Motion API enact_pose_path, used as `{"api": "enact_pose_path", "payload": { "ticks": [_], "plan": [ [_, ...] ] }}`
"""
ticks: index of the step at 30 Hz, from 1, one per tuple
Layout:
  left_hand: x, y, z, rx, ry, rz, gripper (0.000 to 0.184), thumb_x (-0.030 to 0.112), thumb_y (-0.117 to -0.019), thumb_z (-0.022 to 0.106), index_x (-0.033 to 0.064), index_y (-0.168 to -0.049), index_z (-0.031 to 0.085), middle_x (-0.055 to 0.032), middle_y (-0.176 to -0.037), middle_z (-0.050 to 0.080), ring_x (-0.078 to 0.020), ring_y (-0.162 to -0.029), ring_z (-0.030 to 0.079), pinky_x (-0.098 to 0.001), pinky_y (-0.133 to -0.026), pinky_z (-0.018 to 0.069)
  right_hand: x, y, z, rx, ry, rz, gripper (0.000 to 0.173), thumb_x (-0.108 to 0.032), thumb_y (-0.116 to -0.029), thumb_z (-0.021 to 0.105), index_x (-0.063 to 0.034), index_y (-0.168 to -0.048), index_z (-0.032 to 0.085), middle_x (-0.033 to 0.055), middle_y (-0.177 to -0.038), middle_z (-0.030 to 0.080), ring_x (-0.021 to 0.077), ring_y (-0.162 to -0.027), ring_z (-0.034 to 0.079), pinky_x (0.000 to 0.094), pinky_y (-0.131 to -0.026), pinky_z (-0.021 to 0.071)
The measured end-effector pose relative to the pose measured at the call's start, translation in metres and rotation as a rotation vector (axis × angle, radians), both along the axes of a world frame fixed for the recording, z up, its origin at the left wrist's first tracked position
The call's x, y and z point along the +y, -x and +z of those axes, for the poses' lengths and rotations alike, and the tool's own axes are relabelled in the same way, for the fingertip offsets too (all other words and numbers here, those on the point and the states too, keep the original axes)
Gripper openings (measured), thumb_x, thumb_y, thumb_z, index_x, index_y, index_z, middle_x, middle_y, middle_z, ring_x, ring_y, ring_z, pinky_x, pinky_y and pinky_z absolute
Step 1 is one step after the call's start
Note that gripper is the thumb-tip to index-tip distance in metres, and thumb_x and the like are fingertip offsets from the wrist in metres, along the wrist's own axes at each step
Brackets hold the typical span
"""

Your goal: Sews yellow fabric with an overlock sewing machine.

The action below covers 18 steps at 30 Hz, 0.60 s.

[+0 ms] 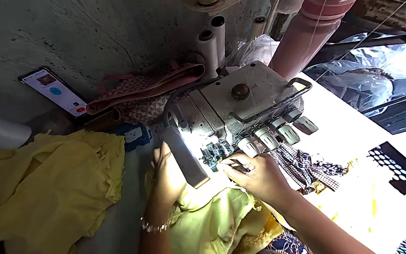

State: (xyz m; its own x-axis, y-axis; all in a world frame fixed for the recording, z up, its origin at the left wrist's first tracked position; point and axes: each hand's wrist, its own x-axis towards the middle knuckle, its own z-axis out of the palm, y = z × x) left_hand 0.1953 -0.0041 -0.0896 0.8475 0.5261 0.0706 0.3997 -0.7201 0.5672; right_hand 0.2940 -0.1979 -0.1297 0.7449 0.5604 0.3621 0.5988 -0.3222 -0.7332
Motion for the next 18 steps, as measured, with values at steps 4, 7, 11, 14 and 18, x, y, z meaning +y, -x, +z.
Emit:
{"api": "enact_pose_path", "payload": {
  "ticks": [4,7,11,14,18],
  "plan": [
    [-0.003,-0.005,-0.006,-0.058,-0.170,0.019,0.032,0.034,-0.0875,0.071,0.0049,-0.101,0.075,-0.0145,-0.114,0.069,-0.0341,-0.118,0.056,-0.0581,-0.101,0.0355,-0.002,-0.001,0.000,0.050,0.015,0.014,0.026,-0.037,-0.0909,0.065,-0.0162,-0.088,0.079,-0.0049,-0.074,0.071,0.0019,-0.065,0.062,0.0265,-0.059,0.0498],
    [-0.017,0.001,-0.003,-0.092,-0.329,0.061,0.024,0.022,-0.0918,0.062,0.0006,-0.095,0.072,-0.0171,-0.111,0.067,-0.0366,-0.115,0.057,-0.0607,-0.102,0.0329,-0.003,-0.002,0.001,0.065,0.033,0.014,0.026,-0.039,-0.0914,0.065,-0.0176,-0.090,0.080,-0.0064,-0.074,0.070,0.0000,-0.064,0.060,0.0246,-0.059,0.0487],
    [-0.025,0.013,-0.001,-0.170,-0.254,0.129,0.021,0.012,-0.0876,0.064,-0.0003,-0.105,0.067,-0.0199,-0.114,0.065,-0.0386,-0.115,0.056,-0.0601,-0.095,0.0352,-0.005,-0.002,0.002,0.070,0.035,0.021,0.024,-0.037,-0.0914,0.065,-0.0180,-0.090,0.079,-0.0091,-0.075,0.069,-0.0048,-0.064,0.057,0.0194,-0.060,0.0471],
    [-0.025,0.015,-0.006,-0.407,0.069,0.078,0.018,0.005,-0.0975,0.056,0.0014,-0.114,0.062,-0.0067,-0.100,0.068,-0.0097,-0.093,0.064,-0.0296,-0.084,0.0507,-0.006,-0.002,0.003,0.057,0.004,0.041,0.022,-0.035,-0.0909,0.068,-0.0145,-0.088,0.077,-0.0107,-0.071,0.064,-0.0106,-0.063,0.052,0.0112,-0.058,0.0427],
    [-0.024,0.014,-0.008,-0.377,0.189,0.012,0.024,0.006,-0.0942,0.059,0.0056,-0.118,0.055,-0.0058,-0.097,0.064,-0.0127,-0.089,0.064,-0.0366,-0.080,0.0508,-0.007,-0.001,0.008,0.070,-0.020,0.066,0.017,-0.028,-0.0892,0.071,-0.0109,-0.087,0.075,-0.0129,-0.070,0.061,-0.0153,-0.062,0.048,0.0050,-0.058,0.0405]
  ]
}}
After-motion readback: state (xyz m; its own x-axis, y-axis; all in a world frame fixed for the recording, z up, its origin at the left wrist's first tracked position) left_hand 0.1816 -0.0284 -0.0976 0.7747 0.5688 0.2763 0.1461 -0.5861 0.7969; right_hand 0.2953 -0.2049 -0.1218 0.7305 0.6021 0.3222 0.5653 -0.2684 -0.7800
